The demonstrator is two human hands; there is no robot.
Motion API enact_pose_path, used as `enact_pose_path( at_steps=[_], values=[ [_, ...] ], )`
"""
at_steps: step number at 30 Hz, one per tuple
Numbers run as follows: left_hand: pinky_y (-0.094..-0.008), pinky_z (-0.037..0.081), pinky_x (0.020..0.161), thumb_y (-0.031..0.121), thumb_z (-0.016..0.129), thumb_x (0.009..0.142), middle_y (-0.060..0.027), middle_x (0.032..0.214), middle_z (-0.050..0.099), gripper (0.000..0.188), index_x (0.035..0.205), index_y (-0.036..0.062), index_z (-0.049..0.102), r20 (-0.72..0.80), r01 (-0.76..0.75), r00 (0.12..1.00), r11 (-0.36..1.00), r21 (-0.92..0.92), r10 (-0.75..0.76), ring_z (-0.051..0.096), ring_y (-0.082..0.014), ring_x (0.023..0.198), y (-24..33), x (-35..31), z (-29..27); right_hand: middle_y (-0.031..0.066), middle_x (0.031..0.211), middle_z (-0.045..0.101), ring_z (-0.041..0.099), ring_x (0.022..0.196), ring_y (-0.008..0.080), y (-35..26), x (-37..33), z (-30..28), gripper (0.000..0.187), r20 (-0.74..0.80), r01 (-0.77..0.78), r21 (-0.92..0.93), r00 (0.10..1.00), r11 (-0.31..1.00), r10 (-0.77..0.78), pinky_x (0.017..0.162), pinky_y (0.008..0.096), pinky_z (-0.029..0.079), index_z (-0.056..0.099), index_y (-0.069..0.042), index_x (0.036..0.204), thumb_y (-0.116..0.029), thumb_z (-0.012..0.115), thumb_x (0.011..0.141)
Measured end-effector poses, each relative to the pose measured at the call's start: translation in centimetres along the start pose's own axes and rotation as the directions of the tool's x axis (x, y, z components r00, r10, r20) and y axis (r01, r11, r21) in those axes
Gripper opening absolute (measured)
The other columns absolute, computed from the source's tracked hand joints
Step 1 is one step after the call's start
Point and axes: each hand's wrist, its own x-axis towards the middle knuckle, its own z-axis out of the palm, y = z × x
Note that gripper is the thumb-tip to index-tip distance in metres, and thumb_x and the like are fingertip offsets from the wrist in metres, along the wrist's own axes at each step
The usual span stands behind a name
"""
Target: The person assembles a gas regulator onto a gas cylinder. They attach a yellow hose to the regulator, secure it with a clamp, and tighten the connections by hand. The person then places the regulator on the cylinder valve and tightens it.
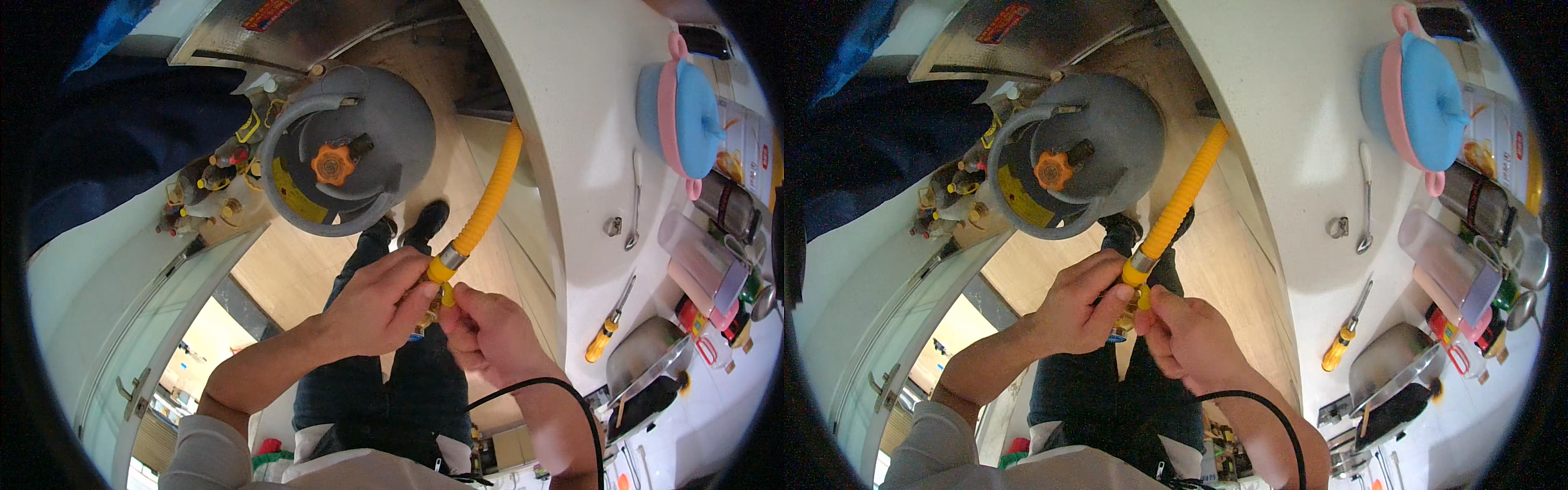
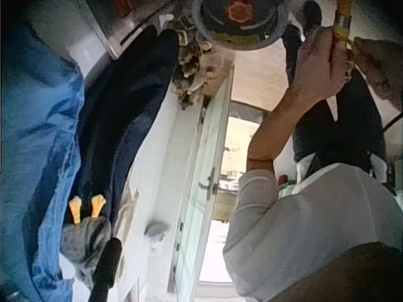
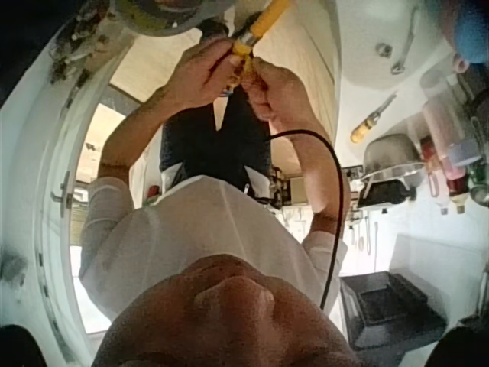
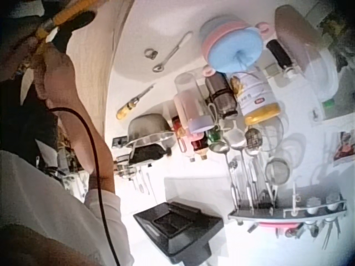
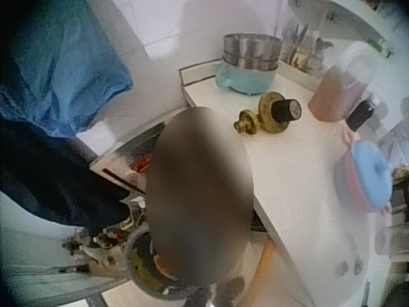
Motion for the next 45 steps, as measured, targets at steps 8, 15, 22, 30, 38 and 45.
enact_pose_path(
  at_steps=[8,15,22,30,38,45],
  values=[
    [-0.0353,0.053,0.066,0.016,0.057,0.106,-0.0124,0.090,0.059,0.018,0.111,-0.0013,0.059,0.029,0.087,0.996,0.995,-0.048,-0.086,0.063,-0.0227,0.075,0.4,0.1,-0.2,0.0045,0.063,0.055,0.056,0.056,0.0187,0.9,-0.8,0.6,0.033,0.172,0.210,-0.974,0.417,-0.089,-0.892,0.049,0.0321,0.042,0.061,-0.007,0.090,-0.035,0.056,0.106],
    [-0.0347,0.053,0.068,0.013,0.060,0.103,-0.0135,0.092,0.061,0.019,0.113,-0.0024,0.060,-0.042,0.049,0.998,0.998,-0.046,-0.051,0.065,-0.0236,0.077,0.6,0.1,0.2,0.0020,0.058,0.046,0.044,0.047,0.0140,1.9,0.8,0.4,0.030,-0.113,0.409,-0.450,0.856,0.794,-0.505,0.043,0.0311,0.035,0.058,-0.010,0.086,-0.031,0.054,0.107],
    [-0.0347,0.053,0.070,0.015,0.059,0.104,-0.0147,0.096,0.063,0.022,0.117,-0.0029,0.061,-0.109,-0.036,0.993,0.999,0.039,0.040,0.064,-0.0239,0.079,-0.5,0.0,0.5,-0.0046,0.058,0.035,0.026,0.045,0.0094,-1.3,0.0,0.3,0.042,0.147,-0.243,0.510,0.970,0.825,0.194,0.043,0.0285,0.023,0.056,-0.010,0.083,-0.038,0.044,0.111],
    [-0.0328,0.052,0.068,0.016,0.058,0.106,-0.0133,0.095,0.063,0.021,0.113,-0.0029,0.062,-0.091,0.022,0.995,0.997,-0.074,-0.029,0.063,-0.0210,0.076,-0.2,0.2,0.4,-0.0036,0.067,0.047,0.042,0.059,0.0071,1.3,-0.1,1.1,0.039,-0.100,0.240,0.094,0.968,0.966,-0.231,0.054,0.0255,0.035,0.064,-0.005,0.093,-0.032,0.044,0.113],
    [-0.0320,0.054,0.069,0.019,0.060,0.107,-0.0133,0.096,0.064,0.024,0.114,-0.0038,0.062,-0.121,0.005,0.993,0.997,-0.074,-0.014,0.064,-0.0200,0.079,0.0,0.3,0.3,-0.0033,0.075,0.050,0.040,0.068,0.0052,1.6,-1.3,0.7,0.037,-0.141,0.377,-0.174,0.905,0.910,-0.402,0.061,0.0242,0.036,0.065,-0.004,0.095,-0.031,0.046,0.113],
    [-0.0317,0.054,0.069,0.016,0.059,0.106,-0.0137,0.097,0.063,0.023,0.116,-0.0041,0.062,-0.123,-0.006,0.992,0.999,-0.045,0.001,0.065,-0.0205,0.080,0.0,0.3,0.5,-0.0016,0.069,0.053,0.045,0.059,0.0069,1.6,-0.8,0.6,0.037,-0.097,0.263,0.026,0.961,0.964,-0.259,0.054,0.0256,0.039,0.067,-0.004,0.095,-0.033,0.050,0.112]
  ],
)
